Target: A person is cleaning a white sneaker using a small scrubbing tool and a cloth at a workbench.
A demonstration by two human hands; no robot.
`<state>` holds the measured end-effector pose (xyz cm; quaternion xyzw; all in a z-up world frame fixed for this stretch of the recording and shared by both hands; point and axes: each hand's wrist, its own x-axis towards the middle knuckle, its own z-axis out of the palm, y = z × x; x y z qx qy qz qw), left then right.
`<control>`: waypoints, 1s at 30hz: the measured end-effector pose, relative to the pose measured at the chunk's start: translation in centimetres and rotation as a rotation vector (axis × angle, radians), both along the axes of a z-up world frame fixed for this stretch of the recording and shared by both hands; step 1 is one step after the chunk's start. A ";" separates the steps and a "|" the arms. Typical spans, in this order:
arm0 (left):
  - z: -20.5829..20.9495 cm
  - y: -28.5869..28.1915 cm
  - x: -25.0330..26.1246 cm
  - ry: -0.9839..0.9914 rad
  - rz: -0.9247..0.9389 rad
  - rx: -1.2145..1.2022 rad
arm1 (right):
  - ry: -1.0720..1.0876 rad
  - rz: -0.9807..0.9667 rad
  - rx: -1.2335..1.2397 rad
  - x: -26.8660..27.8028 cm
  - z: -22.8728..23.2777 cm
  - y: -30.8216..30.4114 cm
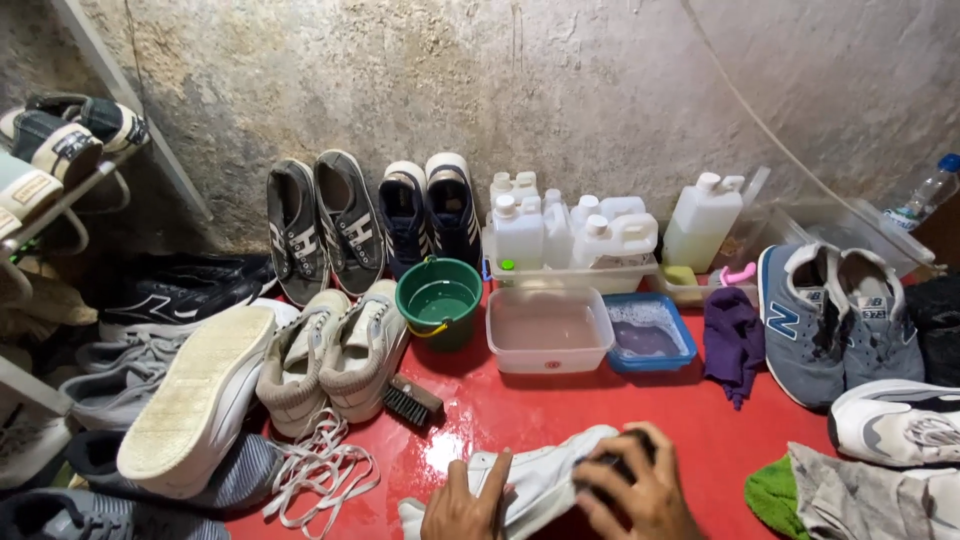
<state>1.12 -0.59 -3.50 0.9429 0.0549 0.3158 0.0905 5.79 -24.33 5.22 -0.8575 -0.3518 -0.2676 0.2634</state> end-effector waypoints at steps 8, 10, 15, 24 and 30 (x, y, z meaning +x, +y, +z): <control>0.3 0.4 0.4 0.048 -0.038 -0.027 | 0.309 -0.167 0.092 1.9 0.9 -1.0; 0.0 0.4 0.3 -0.003 -0.012 -0.006 | 0.218 -0.003 0.035 2.7 0.4 -1.8; -1.8 1.2 1.0 0.001 -0.040 0.069 | 0.232 -0.115 0.140 4.8 -0.5 -3.5; -1.8 1.1 1.0 0.019 -0.065 0.076 | 0.088 -0.011 0.119 3.2 -2.4 -2.7; -1.9 0.8 1.1 0.031 -0.038 0.059 | -0.147 -0.046 0.110 3.6 -4.5 -2.5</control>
